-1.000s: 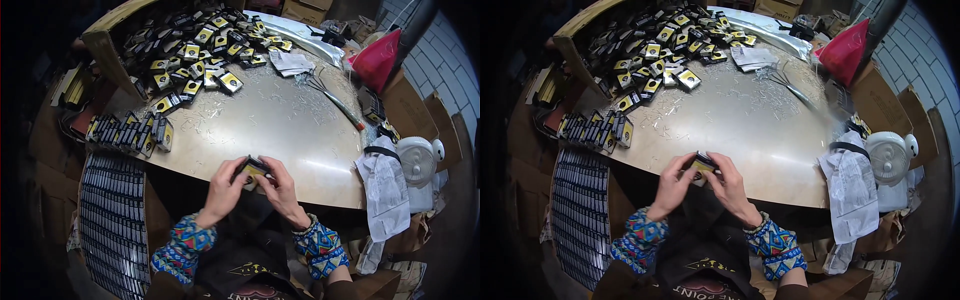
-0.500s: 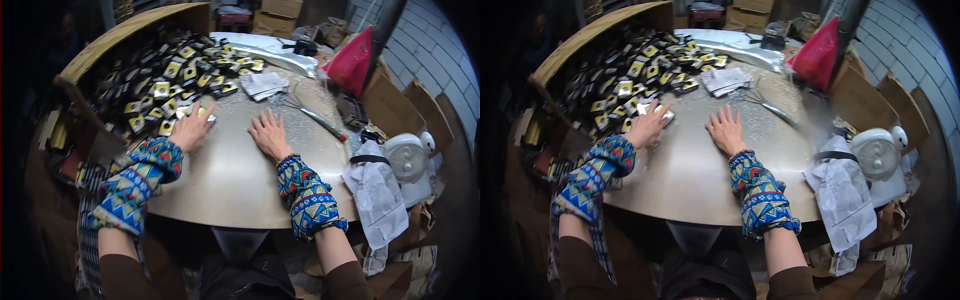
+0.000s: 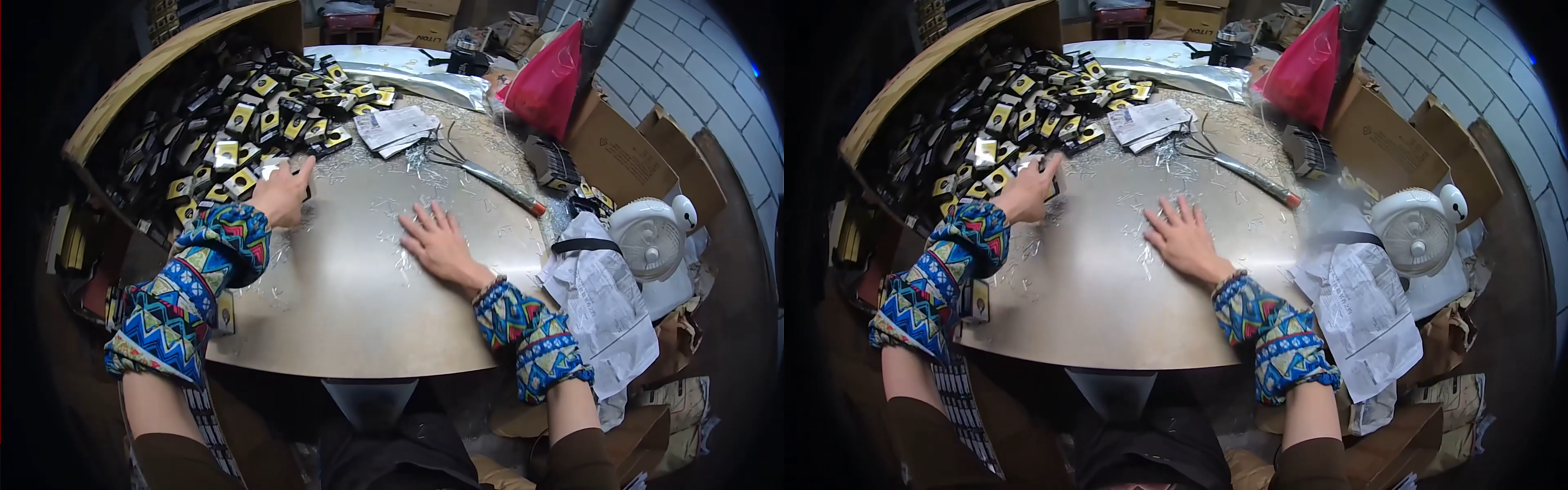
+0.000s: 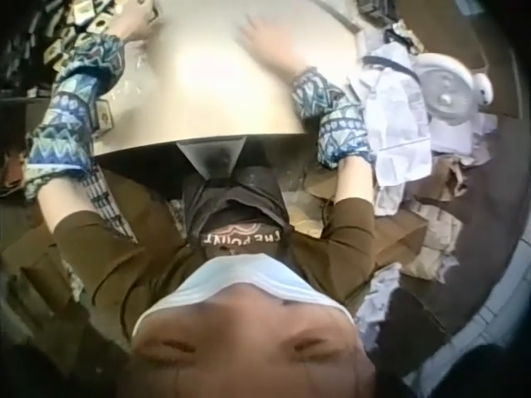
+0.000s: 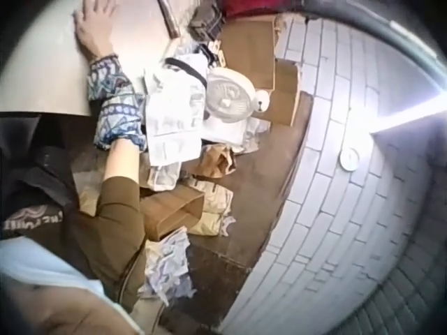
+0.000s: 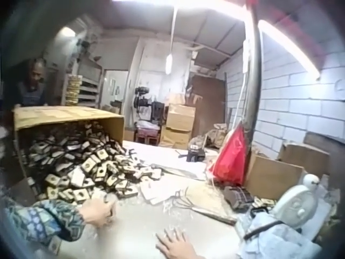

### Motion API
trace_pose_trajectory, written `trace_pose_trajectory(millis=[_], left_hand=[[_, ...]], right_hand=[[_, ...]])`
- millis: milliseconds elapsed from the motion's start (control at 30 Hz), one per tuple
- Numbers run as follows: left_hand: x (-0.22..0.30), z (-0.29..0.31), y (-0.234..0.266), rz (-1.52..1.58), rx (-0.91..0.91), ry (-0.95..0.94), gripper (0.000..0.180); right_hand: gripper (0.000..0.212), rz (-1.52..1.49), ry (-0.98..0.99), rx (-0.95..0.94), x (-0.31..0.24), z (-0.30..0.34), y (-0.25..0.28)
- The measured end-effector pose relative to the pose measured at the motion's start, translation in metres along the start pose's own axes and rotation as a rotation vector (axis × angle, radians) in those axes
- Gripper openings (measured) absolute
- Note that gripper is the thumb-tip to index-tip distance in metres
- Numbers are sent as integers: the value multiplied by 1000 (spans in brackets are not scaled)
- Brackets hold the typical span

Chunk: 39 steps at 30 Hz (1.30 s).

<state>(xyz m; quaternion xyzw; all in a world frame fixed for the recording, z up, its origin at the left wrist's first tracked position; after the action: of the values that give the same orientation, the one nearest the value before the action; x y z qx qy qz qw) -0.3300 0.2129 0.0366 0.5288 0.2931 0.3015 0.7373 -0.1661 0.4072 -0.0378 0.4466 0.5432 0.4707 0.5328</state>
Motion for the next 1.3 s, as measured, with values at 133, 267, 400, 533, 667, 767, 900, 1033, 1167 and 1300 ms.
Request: trace_pose_trajectory(millis=[133,267,400,533,667,767,900,1033,1167,1300], left_hand=[[-3,37,16,121,-64,-12,89],[-7,99,20,885,10,-80,58],[15,187,-11,1868,78,23,35],[33,281,-138,2452,-27,154,40],[67,343,-302,2056,-153,574,17],[128,331,-332,1906,-212,405,18],[180,326,-316,2000,-358,278,16],[189,330,-302,2352,-282,315,23],[188,338,-286,2356,-245,338,31],[189,339,-281,2030,-148,163,58]], right_hand=[[47,-20,155,105,-67,42,2],[43,-198,283,112,-107,66,11],[46,-255,208,343,-81,60,29],[52,-312,29,164,-58,47,4],[46,-343,290,128,-149,51,9],[35,-189,371,153,-193,74,-6],[40,-195,264,195,-211,121,-10],[40,-149,202,190,-227,171,5],[37,-519,204,37,-214,191,35],[31,-509,225,99,-201,199,24]])
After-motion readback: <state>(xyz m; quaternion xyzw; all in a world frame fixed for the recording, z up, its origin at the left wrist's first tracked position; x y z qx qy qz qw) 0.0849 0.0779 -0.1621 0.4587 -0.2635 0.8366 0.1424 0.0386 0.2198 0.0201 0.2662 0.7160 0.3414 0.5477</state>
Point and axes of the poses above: each hand's wrist, its own z-axis away from the middle knuckle, its own y-axis out of the back of the hand, x = y × z, the point moved 9 cm from there along -z, towards the middle knuckle, and after that the axes turned 9 degrees about -x, right-handed, at the moved point
